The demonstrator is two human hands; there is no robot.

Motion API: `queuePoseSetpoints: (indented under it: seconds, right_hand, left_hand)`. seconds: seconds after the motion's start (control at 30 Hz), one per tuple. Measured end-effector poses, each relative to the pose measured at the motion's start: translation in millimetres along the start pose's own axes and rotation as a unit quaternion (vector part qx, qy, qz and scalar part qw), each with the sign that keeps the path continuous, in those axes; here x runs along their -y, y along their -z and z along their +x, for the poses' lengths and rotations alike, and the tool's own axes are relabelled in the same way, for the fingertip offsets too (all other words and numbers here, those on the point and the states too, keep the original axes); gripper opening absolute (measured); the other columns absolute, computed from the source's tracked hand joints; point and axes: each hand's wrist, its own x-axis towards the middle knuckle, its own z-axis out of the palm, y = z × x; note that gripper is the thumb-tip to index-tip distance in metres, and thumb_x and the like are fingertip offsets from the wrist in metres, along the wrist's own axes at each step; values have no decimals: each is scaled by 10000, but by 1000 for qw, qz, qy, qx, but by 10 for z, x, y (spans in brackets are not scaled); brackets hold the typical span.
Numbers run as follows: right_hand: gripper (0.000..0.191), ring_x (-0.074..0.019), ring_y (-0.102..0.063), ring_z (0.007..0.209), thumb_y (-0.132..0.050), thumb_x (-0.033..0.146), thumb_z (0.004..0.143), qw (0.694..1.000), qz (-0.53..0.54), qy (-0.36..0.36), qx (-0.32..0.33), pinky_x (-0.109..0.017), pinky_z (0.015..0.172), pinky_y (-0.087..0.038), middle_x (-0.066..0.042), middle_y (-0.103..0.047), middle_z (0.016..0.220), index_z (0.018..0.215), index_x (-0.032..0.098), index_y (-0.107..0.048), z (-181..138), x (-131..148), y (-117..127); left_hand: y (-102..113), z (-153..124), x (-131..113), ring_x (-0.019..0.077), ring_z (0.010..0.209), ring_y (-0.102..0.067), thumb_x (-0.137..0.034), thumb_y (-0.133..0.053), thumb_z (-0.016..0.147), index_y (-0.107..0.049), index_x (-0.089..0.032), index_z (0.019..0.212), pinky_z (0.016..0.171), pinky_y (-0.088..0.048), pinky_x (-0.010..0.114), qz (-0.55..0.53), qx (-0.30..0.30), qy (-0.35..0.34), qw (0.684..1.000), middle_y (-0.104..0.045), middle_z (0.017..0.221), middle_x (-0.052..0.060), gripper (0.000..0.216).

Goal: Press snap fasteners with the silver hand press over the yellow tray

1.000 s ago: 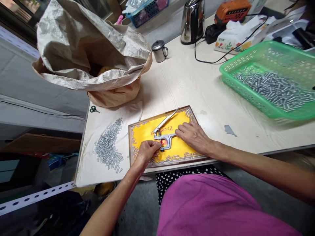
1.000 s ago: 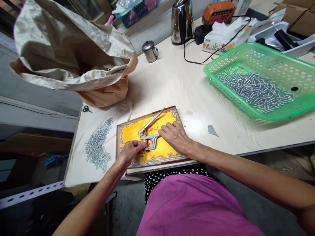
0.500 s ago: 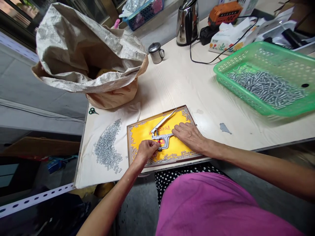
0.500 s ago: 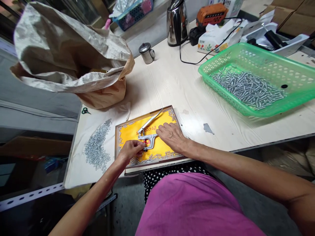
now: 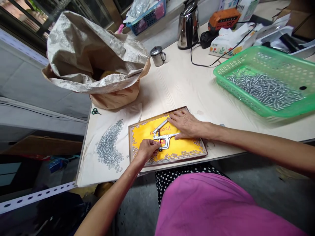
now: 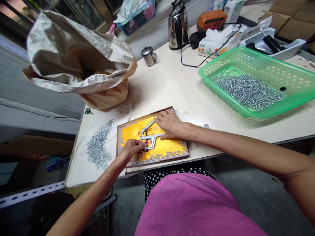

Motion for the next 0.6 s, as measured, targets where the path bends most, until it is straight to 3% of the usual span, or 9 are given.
queuePoseSetpoints:
  seconds: [0.2, 0.3, 0.37, 0.47, 0.53, 0.6]
  right_hand:
    - [715, -320, -472, 990, -679, 669, 719, 1000, -2, 3, 20, -441, 854, -333, -147, -622, 1078, 1165, 119, -579, 65, -42, 25]
    - [627, -302, -471, 954, -658, 652, 755, 999, 9, 2, 34, -435, 851, -332, -145, -614, 1045, 1086, 122, -604, 60, -38, 43]
    - [552, -290, -476, 942, -660, 608, 782, 999, 17, 6, 42, -425, 856, -335, -143, -606, 1029, 1034, 119, -613, 45, -19, 73]
    - [459, -274, -478, 938, -657, 516, 823, 999, 34, 12, 23, -392, 832, -352, -145, -590, 1047, 1037, 114, -602, 14, 49, 152]
    - [424, -266, -479, 934, -642, 453, 850, 999, 34, 14, 2, -375, 805, -363, -149, -581, 1072, 1086, 106, -581, -1, 117, 217]
    - [431, -269, -485, 943, -638, 409, 858, 1000, 22, 13, -5, -375, 800, -373, -157, -580, 1094, 1137, 91, -561, -8, 187, 270]
  left_hand:
    - [11, -13, -4, 95, 452, -523, -200, -674, 783, -605, -144, 591, 540, -490, 236, 20, 4, -1, 1000, -534, 474, -39, 211]
    - [2, -86, -8, 133, 536, -577, -271, -649, 823, -625, -148, 637, 608, -514, 275, 109, -25, -46, 993, -575, 544, -7, 225]
    - [-38, -140, -34, 193, 722, -635, -330, -664, 828, -669, -145, 766, 721, -537, 335, 209, -109, -152, 960, -652, 725, 50, 195]
    - [-142, -157, -135, 291, 1114, -564, -337, -711, 811, -629, -156, 1124, 939, -496, 448, 327, -196, -350, 856, -631, 1171, 140, 371]
    - [-210, -114, -234, 305, 1216, -497, -306, -693, 832, -521, -162, 1284, 1005, -460, 480, 372, -172, -420, 810, -558, 1312, 161, 505]
    - [-253, -59, -331, 293, 1191, -508, -289, -662, 854, -453, -161, 1342, 994, -470, 469, 404, -136, -429, 796, -559, 1306, 155, 546]
